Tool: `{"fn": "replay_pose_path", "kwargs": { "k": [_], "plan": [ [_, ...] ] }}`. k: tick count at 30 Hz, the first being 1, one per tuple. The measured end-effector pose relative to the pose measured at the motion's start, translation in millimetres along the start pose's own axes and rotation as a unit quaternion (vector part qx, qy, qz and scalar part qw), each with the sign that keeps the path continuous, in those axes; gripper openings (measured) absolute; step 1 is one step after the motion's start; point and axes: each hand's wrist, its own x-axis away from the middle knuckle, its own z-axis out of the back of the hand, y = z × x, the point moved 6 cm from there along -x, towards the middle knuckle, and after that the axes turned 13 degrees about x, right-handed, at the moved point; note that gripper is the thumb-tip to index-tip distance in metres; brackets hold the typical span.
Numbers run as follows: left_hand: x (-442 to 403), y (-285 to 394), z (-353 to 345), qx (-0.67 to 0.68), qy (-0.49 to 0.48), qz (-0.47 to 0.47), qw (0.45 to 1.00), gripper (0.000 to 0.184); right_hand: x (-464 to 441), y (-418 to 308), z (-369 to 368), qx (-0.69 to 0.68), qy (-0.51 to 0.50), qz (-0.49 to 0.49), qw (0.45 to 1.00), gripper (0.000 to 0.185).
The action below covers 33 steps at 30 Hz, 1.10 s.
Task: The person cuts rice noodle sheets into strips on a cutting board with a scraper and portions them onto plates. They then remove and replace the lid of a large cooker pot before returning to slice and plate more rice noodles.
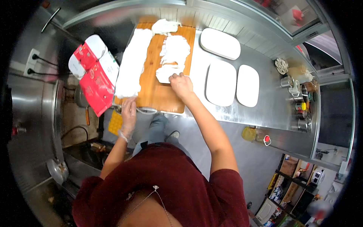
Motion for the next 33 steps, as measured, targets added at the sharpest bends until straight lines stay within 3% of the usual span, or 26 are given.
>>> {"fn": "replay_pose_path", "kwargs": {
  "k": [11,16,18,19,20,21,23,26,27,31,33],
  "plan": [
    [-144.5,-10.5,-18.5,0.036,-0.036,-0.055,0.997,0.018,-94.3,69.1,-8.9,0.023,0.02,-0.024,0.999,0.008],
    [-231.7,-18.2,-70.6,0.063,-0.102,-0.099,0.988,0.023,-58.2,67.5,35.6,-0.02,-0.037,-0.109,0.993,0.014],
    [-269.1,-10.0,-105.3,0.087,-0.144,-0.108,0.98,0.028,-25.3,72.2,60.0,-0.132,-0.015,-0.219,0.967,0.026],
    [-285.1,-5.2,-124.6,0.113,-0.17,-0.103,0.974,0.031,-4.5,76.2,54.7,-0.207,-0.023,-0.281,0.937,0.024],
    [-299.4,-6.9,-148.0,0.105,-0.202,-0.11,0.967,0.033,17.0,80.3,41.5,-0.282,-0.135,-0.373,0.873,0.02],
    [-311.6,-12.2,-172.3,0.096,-0.235,-0.118,0.96,0.034,35.5,78.2,32.6,-0.418,-0.122,-0.456,0.776,0.02],
    [-324.3,-25.2,-211.8,0.043,-0.292,-0.113,0.949,0.039,71.0,56.3,4.5,-0.641,-0.077,-0.573,0.504,0.022],
    [-329.4,-34.6,-248.8,-0.062,-0.371,-0.087,0.923,0.047,93.6,13.5,-44.6,-0.701,0.014,-0.643,0.307,0.034],
    [-331.8,-28.4,-248.5,-0.083,-0.403,-0.086,0.907,0.049,89.0,3.0,-54.7,-0.709,0.031,-0.651,0.271,0.038],
    [-330.0,-29.4,-255.7,-0.063,-0.511,-0.042,0.856,0.059,25.6,9.4,-95.1,-0.722,0.141,-0.613,0.286,0.041],
    [-321.6,-30.8,-253.2,-0.062,-0.522,-0.034,0.85,0.061,-27.7,33.9,-104.3,-0.74,0.147,-0.594,0.279,0.043]
  ]
}}
